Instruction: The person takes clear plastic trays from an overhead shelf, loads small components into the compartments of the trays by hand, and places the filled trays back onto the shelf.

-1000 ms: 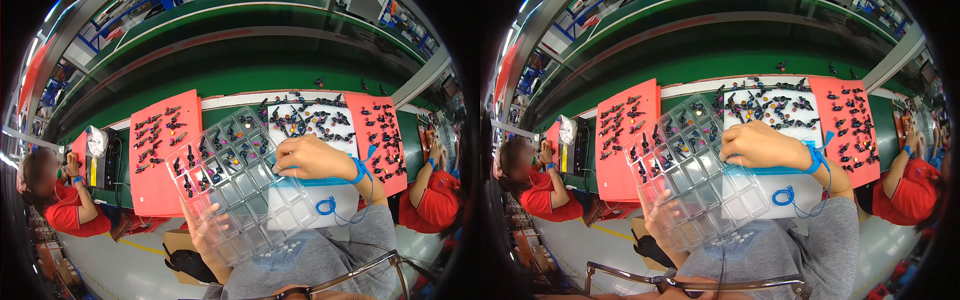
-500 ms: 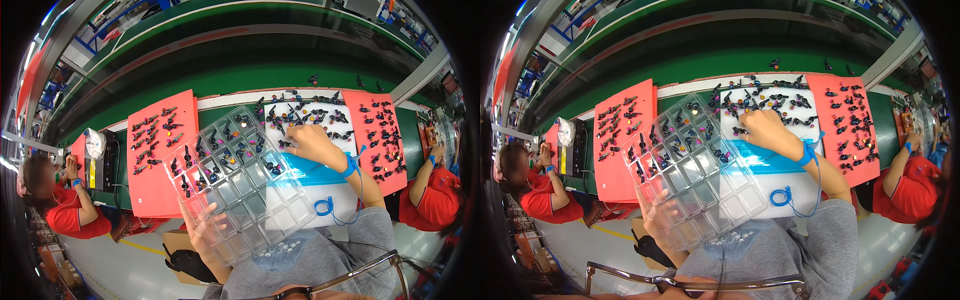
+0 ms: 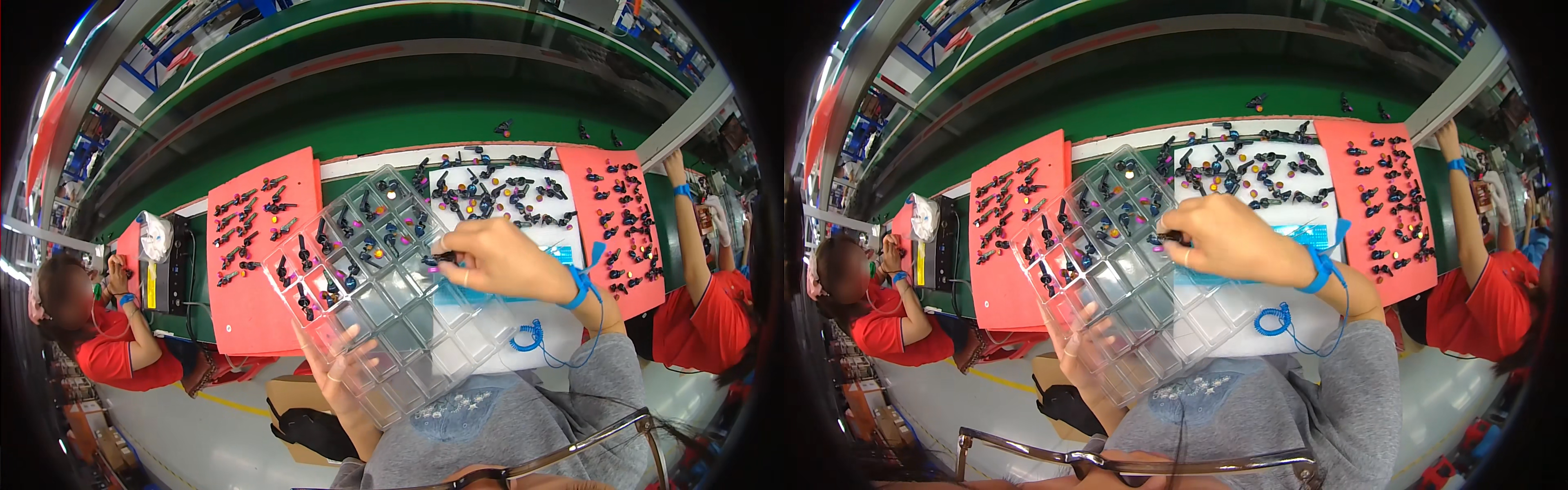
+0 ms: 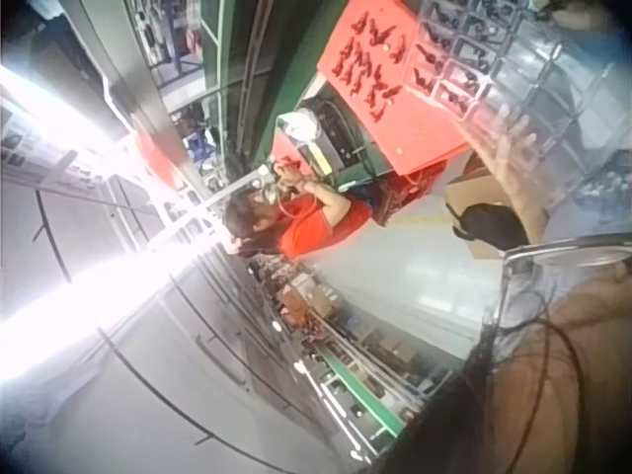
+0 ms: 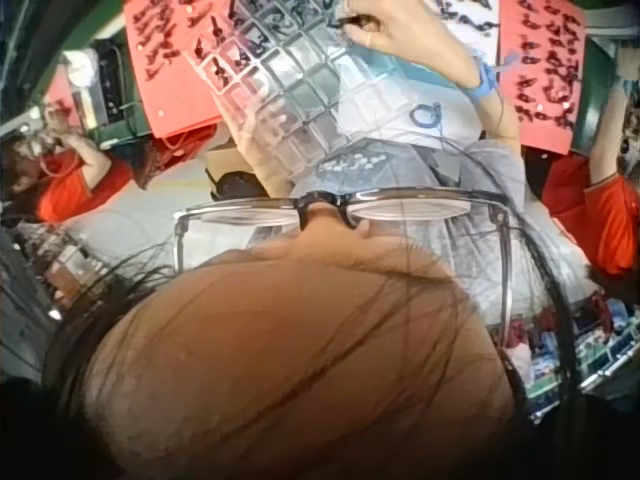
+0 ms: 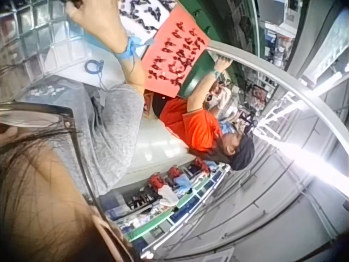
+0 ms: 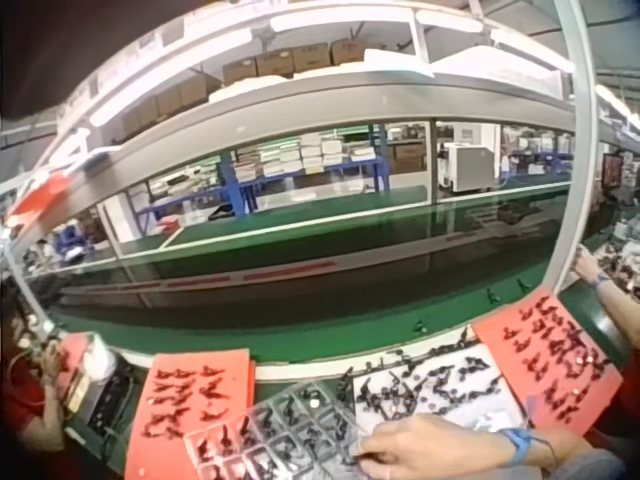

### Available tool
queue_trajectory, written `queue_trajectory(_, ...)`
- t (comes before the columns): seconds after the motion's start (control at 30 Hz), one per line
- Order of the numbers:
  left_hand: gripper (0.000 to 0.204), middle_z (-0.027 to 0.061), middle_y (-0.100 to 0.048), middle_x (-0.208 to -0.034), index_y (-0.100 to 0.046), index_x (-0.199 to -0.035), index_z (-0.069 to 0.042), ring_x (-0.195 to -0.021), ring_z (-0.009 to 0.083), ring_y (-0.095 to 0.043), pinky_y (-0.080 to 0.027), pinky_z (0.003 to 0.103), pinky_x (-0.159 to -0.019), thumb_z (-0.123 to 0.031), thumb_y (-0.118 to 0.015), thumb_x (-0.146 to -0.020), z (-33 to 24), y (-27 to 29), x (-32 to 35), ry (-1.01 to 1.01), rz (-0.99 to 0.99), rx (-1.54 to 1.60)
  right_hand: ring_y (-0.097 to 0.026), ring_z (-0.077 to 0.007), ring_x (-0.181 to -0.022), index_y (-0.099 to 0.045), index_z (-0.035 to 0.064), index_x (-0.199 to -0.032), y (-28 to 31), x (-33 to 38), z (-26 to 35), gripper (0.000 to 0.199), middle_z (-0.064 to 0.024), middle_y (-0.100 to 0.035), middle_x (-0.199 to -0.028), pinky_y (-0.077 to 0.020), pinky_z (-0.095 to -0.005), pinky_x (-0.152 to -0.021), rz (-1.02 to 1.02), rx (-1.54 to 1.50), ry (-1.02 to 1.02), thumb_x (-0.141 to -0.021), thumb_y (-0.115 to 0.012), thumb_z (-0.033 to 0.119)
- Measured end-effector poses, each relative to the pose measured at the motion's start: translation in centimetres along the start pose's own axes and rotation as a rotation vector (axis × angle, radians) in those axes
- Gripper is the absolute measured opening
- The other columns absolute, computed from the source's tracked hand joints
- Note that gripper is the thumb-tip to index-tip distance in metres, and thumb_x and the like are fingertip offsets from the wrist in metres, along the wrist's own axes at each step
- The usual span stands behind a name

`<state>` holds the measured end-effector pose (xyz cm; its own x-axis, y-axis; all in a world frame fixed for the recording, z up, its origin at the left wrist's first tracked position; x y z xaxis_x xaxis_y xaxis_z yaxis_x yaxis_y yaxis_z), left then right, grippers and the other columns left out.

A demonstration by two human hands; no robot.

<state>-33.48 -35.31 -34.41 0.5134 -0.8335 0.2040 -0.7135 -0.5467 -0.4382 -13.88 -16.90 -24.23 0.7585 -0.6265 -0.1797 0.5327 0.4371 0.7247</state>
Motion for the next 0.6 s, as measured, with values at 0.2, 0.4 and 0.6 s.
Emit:
queue_trajectory(0.2, 0.099, 0.0245, -0.060, -0.107, 0.004, -0.149, -0.023, -0.080, 0.0357, -0.067, -0.059, 0.037, -0.056, -0.018, -0.062, -0.075, -0.1, -0.8, 0.0, -0.002, 0.030, 0.014, -0.062, -0.0311, -0.063, -0.063, 0.0023, -0.084, -3.7, -0.1, -0.4, 0.016, -0.0124, -0.062, -0.077, -0.0491, -0.0399, -0.055, -0.003, 0.271, 0.008, -0.077, -0.063, 0.017)
queue_trajectory(0.4, 0.098, 0.0249, -0.060, -0.107, 0.004, -0.149, -0.022, -0.079, 0.0353, -0.068, -0.058, 0.036, -0.054, -0.019, -0.062, -0.076, -0.4, 0.5, 0.2, -0.018, -0.001, -0.036, -0.062, -0.0206, -0.055, -0.069, 0.0067, -0.093, 0.3, -1.4, -2.6, 0.018, -0.0112, -0.067, -0.079, -0.0494, -0.0313, -0.052, -0.211, 0.129, -0.001, -0.077, -0.065, 0.014)
queue_trajectory(0.6, 0.098, 0.0261, -0.060, -0.109, 0.004, -0.149, -0.021, -0.079, 0.0352, -0.067, -0.058, 0.036, -0.053, -0.019, -0.061, -0.076, -0.5, 2.0, 0.1, -0.024, -0.046, -0.003, -0.064, -0.0265, -0.075, -0.069, 0.0076, -0.092, 1.5, -3.8, -10.3, 0.018, -0.0100, -0.065, -0.089, -0.0513, -0.0378, -0.066, -0.274, 0.449, -0.126, -0.076, -0.060, 0.007)
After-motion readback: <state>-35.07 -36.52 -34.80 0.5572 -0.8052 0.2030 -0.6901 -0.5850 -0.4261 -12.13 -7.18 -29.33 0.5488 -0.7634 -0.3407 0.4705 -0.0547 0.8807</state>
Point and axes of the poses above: each hand's wrist, its own x-axis away from the middle knuckle, its own y-axis out of the back of the hand, z = x × y, the point moved 6 cm from there along -x, towards the middle knuckle
